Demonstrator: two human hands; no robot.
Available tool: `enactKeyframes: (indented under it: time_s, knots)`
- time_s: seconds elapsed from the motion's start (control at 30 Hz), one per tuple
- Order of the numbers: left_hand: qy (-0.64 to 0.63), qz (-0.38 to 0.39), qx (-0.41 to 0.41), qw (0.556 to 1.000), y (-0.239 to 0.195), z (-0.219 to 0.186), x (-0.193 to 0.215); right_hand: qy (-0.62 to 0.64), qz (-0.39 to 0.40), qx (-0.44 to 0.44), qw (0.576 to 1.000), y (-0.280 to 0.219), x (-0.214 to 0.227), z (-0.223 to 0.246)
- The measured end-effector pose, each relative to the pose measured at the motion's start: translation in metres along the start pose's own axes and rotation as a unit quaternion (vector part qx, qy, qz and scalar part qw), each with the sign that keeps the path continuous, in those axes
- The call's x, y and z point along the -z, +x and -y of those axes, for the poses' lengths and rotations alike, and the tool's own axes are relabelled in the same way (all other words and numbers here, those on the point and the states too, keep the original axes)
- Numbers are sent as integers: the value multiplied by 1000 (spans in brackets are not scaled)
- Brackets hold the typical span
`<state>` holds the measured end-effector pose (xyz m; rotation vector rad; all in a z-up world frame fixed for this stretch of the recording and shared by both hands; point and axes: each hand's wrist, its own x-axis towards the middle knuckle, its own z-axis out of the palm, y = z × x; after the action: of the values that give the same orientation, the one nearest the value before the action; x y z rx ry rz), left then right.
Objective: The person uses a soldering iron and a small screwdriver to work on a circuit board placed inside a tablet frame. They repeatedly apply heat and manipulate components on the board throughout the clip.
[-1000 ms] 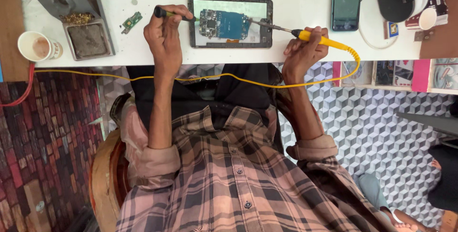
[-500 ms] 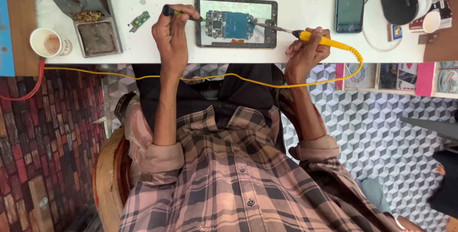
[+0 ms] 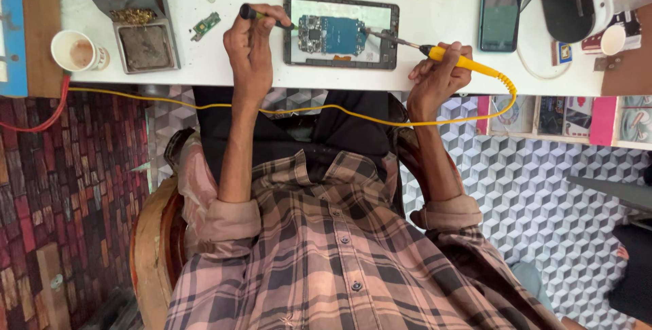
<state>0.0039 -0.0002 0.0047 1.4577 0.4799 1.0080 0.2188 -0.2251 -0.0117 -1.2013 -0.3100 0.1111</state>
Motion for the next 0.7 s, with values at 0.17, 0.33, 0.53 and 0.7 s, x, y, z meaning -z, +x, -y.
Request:
enactKeyframes:
  time_s: [0.17, 0.33, 0.53, 0.7]
  knots:
    - [-16, 12, -54, 998, 2, 0, 1, -18, 16, 27, 999, -3, -4, 2]
    - [-11, 12, -50, 999, 1, 2, 1, -132, 58, 101, 984, -1, -14, 20]
    - [-9, 11, -32, 999, 2, 4, 2, -307, 143, 254, 906, 11, -45, 57]
    - [-21, 22, -89, 996, 0, 5, 2, -369, 171, 284, 868, 8, -78, 82]
